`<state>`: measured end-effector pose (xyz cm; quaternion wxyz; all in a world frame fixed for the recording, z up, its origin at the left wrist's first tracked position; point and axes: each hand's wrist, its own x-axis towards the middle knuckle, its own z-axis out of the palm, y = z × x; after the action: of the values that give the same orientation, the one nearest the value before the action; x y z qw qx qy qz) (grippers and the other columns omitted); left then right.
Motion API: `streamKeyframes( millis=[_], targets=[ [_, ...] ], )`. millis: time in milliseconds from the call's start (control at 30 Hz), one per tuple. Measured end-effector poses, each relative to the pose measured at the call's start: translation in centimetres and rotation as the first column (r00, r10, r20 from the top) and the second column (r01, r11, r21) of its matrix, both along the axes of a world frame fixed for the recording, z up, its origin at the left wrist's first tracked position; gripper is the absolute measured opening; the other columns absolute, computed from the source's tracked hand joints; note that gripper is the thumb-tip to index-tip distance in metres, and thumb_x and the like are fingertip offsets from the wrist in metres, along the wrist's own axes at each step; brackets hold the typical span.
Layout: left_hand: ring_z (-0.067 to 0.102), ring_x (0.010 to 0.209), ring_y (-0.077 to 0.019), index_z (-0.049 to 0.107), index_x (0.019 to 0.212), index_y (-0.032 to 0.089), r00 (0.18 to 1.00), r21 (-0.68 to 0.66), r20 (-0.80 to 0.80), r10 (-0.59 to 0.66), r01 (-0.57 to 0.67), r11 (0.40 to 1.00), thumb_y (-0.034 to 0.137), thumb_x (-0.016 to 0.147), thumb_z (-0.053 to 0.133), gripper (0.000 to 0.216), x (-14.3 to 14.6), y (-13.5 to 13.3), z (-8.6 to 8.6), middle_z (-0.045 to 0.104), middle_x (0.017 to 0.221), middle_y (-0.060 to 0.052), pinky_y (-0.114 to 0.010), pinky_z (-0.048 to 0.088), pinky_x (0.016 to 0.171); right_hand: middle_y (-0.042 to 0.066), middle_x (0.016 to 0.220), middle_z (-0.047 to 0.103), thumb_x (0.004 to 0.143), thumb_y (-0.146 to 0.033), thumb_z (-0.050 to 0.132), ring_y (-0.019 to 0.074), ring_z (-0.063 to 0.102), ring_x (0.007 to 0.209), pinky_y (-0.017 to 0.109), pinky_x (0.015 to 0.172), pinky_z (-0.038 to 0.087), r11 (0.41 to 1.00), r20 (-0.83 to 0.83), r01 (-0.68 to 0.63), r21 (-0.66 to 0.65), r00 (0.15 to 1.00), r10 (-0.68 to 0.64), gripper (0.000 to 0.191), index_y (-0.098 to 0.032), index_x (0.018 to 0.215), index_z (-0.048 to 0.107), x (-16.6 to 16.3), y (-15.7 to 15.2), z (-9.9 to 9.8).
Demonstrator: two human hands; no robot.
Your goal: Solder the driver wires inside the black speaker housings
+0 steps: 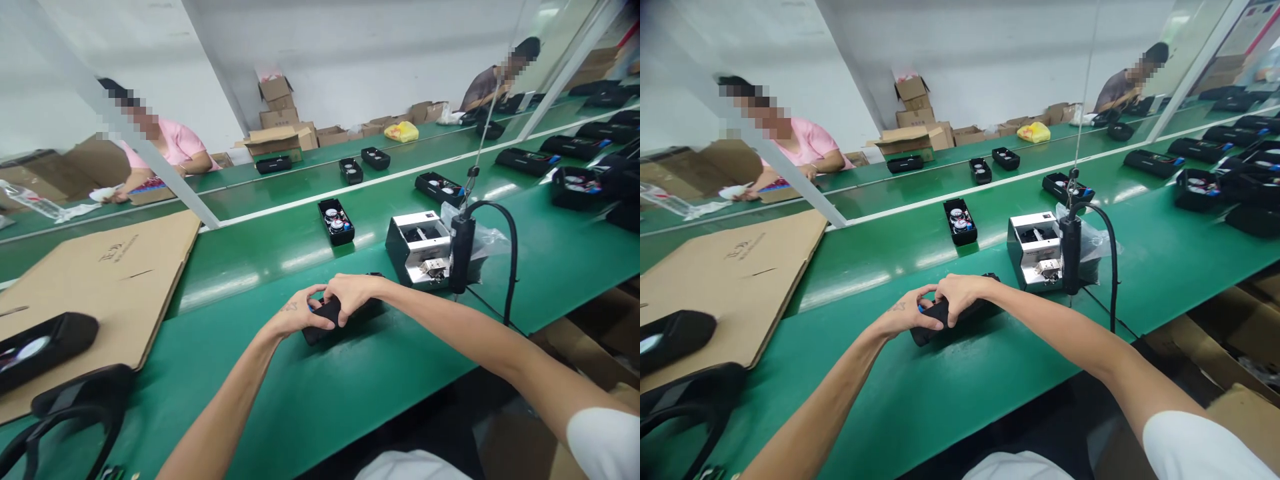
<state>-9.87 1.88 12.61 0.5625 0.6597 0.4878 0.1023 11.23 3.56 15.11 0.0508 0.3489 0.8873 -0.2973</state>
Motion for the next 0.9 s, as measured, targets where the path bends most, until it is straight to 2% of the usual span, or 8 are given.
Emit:
streamKeyframes(
  millis=[333, 500, 667, 900],
  targets=[
    [0.064, 0.072, -0.0155, 0.054, 0.146, 0.024, 1.000, -0.020, 0.030, -0.002, 0.003, 1.000, 0.027, 0.053, 0.093, 0.100, 0.1, -0.3, -0.1, 0.067, 0.074, 0.010, -0.027, 0.047, 0.067, -0.001, 0.073, 0.068, 0.067, -0.043, 0.085, 0.0208, 0.063, 0.072, 0.028, 0.058, 0.035, 0.998, -0.035, 0.042, 0.041, 0.999, -0.040, 0.038, -0.020, 0.097, 0.077, 0.0, -1.3, -0.5],
    [0.063, 0.068, -0.0147, 0.057, 0.142, 0.023, 0.999, -0.027, 0.030, -0.013, 0.014, 1.000, 0.029, 0.053, 0.094, 0.097, 0.0, -0.1, -0.3, 0.068, 0.072, 0.010, -0.026, 0.046, 0.065, -0.005, 0.067, 0.064, 0.064, -0.037, 0.087, 0.0167, 0.059, 0.064, 0.027, 0.055, 0.034, 0.999, -0.108, 0.019, -0.033, 0.994, -0.022, 0.030, -0.020, 0.085, 0.074, -0.2, -0.8, -0.7],
    [0.062, 0.067, -0.0137, 0.058, 0.140, 0.022, 0.999, -0.037, 0.032, -0.002, 0.003, 0.999, 0.027, 0.053, 0.093, 0.094, 0.1, 0.1, 0.0, 0.068, 0.071, 0.011, -0.026, 0.045, 0.065, -0.006, 0.060, 0.058, 0.062, -0.036, 0.089, 0.0148, 0.055, 0.059, 0.028, 0.052, 0.031, 0.997, -0.120, 0.046, -0.054, 0.991, -0.052, 0.028, -0.020, 0.074, 0.069, -0.4, -0.6, -0.5],
    [0.064, 0.070, -0.0148, 0.057, 0.142, 0.022, 1.000, -0.022, 0.030, 0.000, 0.001, 1.000, 0.027, 0.054, 0.093, 0.095, 0.3, -0.3, 0.0, 0.067, 0.070, 0.011, -0.027, 0.046, 0.070, -0.004, 0.063, 0.064, 0.065, -0.037, 0.087, 0.0201, 0.063, 0.068, 0.029, 0.058, 0.032, 0.990, -0.078, 0.108, 0.086, 0.992, -0.101, 0.023, -0.025, 0.083, 0.077, -0.2, -1.9, -0.5]
  ],
)
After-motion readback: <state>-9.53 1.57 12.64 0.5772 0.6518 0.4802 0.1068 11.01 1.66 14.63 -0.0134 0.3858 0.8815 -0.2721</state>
